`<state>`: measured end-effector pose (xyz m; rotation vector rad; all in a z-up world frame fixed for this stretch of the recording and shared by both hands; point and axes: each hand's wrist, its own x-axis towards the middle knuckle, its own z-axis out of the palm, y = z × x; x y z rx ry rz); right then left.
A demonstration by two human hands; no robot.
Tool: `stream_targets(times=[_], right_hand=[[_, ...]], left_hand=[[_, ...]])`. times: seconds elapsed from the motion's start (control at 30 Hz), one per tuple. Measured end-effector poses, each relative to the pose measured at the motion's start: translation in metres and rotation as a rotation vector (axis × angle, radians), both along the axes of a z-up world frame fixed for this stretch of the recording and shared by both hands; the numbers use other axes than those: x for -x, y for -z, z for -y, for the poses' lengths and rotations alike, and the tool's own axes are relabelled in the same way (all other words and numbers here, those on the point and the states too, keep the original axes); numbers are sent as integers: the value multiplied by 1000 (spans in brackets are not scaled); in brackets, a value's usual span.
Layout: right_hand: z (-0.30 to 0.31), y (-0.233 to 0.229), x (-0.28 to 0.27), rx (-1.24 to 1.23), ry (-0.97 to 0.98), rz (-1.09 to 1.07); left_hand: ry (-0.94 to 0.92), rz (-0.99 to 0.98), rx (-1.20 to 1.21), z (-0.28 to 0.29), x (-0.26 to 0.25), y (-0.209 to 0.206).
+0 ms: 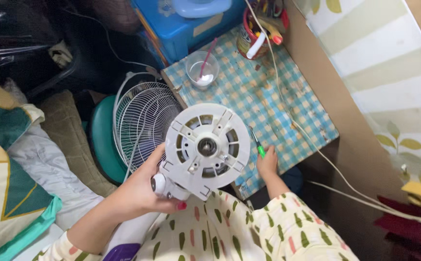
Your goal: The person disassembles a white fan head, removes the central nut, and uses a green screwdriver to adjust internal components. They reassemble the fan head and tighten the nut to secure the parts.
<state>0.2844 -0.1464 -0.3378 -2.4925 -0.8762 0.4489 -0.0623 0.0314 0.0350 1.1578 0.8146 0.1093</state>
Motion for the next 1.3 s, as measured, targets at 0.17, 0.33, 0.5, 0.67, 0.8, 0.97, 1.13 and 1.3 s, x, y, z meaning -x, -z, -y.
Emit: stream_targets(times=[0.17,0.33,0.5,0.67,0.8,0.97,1.13,1.3], right_hand=[[-21,12,7,142,0,-50],[-41,-1,-5,100,-130,126],[-114,-81,11,-345,-291,131],[-271,-184,44,-624,-572,-78],[-405,-216,40,-698,-833,65],[-527,-180,19,-500,-1173,495],[-564,-163,9,-282,-1283,659],[-576,-163,4,-279,-1392,680]], left_hand=[[-60,-121,-43,3,19,12],[-90,-226,-31,-3,34,33],[-165,-210,38,-12,44,50],[-214,-143,64,-10,51,58],[-232,-170,106,-13,57,55],[-236,-145,121,-18,66,51],[-246,-140,143,-26,76,53],[-309,-93,165,-25,83,63]])
